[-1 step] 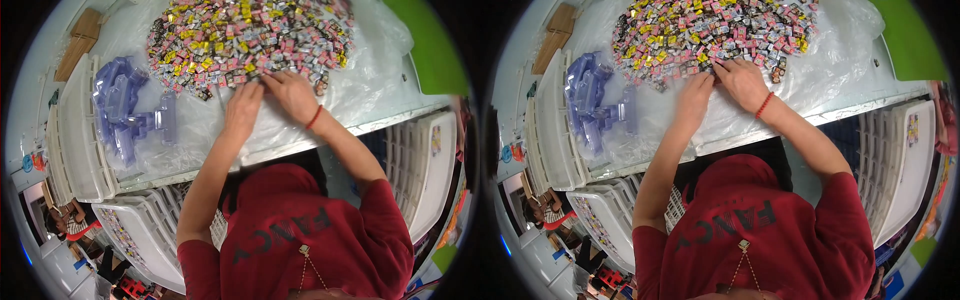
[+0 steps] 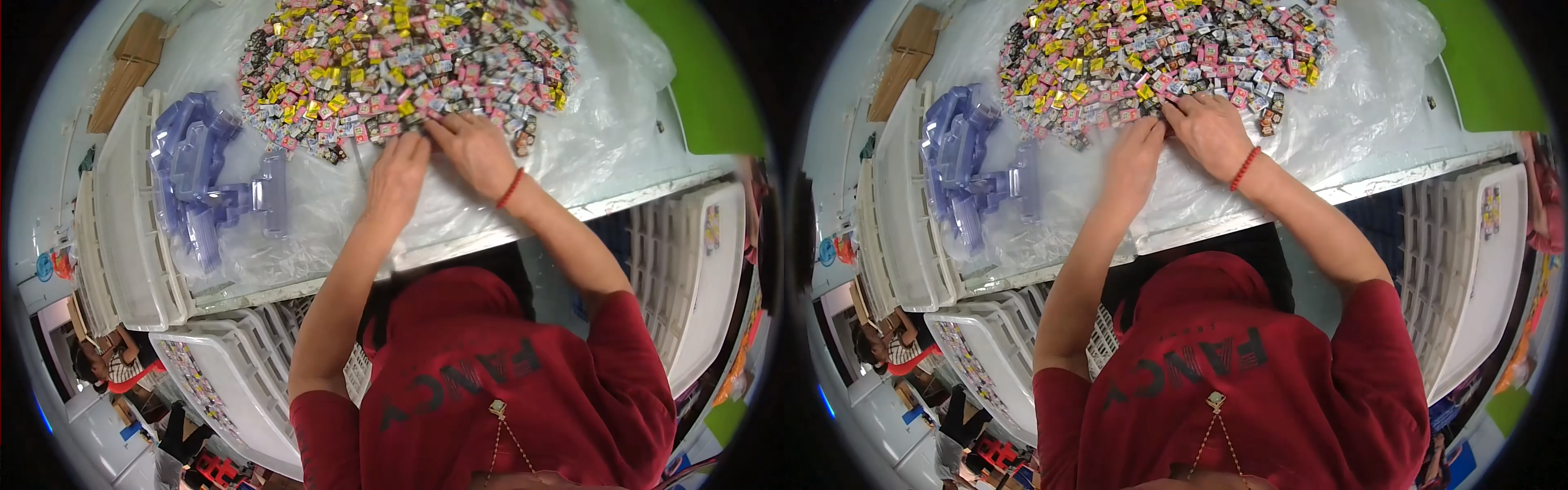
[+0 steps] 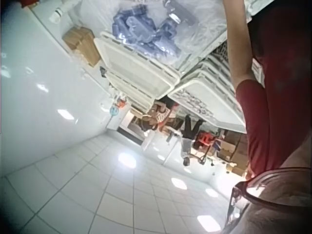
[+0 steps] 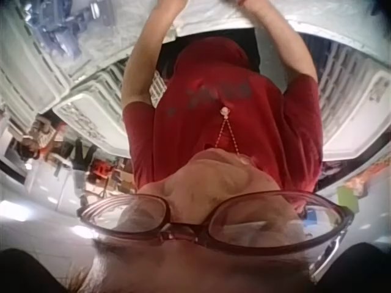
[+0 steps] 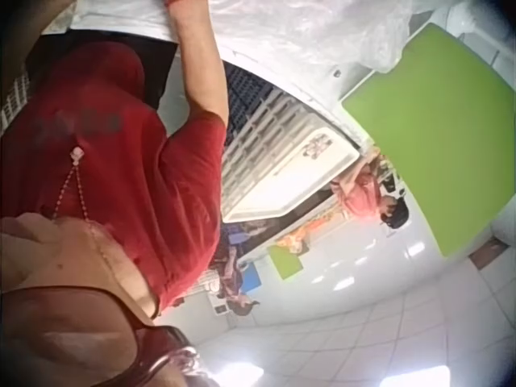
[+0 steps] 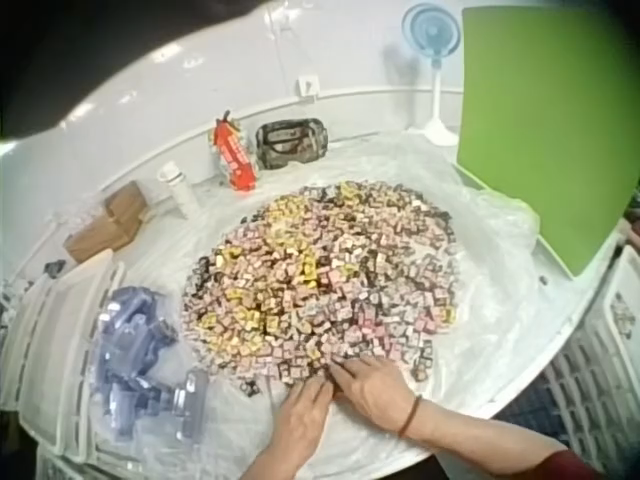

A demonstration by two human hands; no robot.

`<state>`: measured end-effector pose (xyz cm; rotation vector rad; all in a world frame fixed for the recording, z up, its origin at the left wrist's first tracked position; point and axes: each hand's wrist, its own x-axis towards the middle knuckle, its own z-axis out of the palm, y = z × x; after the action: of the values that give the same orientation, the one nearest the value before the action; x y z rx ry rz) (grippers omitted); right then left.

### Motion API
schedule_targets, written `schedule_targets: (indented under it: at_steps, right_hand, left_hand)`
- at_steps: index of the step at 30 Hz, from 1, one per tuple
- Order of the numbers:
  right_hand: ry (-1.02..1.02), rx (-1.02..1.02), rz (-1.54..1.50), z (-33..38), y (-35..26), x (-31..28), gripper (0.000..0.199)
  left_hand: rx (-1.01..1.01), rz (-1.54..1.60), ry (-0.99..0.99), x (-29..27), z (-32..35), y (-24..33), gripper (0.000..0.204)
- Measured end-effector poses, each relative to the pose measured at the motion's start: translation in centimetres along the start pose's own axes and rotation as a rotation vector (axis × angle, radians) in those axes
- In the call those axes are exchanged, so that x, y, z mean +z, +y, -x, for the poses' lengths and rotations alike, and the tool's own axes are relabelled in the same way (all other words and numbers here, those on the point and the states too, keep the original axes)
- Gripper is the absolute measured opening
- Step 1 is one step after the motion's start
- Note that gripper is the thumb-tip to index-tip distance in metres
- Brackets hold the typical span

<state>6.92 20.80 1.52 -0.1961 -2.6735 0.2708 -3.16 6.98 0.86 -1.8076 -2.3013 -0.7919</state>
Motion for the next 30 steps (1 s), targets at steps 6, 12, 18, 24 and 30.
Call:
schedule_targets:
  at_steps: [6,12,18,24,30]
  right_hand:
    - [-0.036,-0.101,-0.091,0.1,1.1,-0.2,0.02]
    - [-0.144,-0.104,-0.175,-0.3,1.8,0.0,0.016]
    - [-0.073,-0.135,-0.15,0.2,1.4,0.4,0.022]
    - [-0.085,-0.132,-0.123,0.8,1.3,0.3,0.022]
    - [0.001,0.048,-0.317,0.5,1.5,-0.2,0.019]
  left_hand:
    - [0.011,0.088,-0.056,0.1,0.2,-0.7,0.023]
    - [-0.026,0.221,-0.06,-0.5,-0.2,-1.2,0.025]
    - [-0.006,0.057,-0.067,-0.7,0.7,-1.6,0.022]
    - [-0.173,-0.056,-0.086,-3.9,2.6,-1.9,0.021]
    - [-0.29,0.163,-0.058,-4.3,4.6,-2.0,0.023]
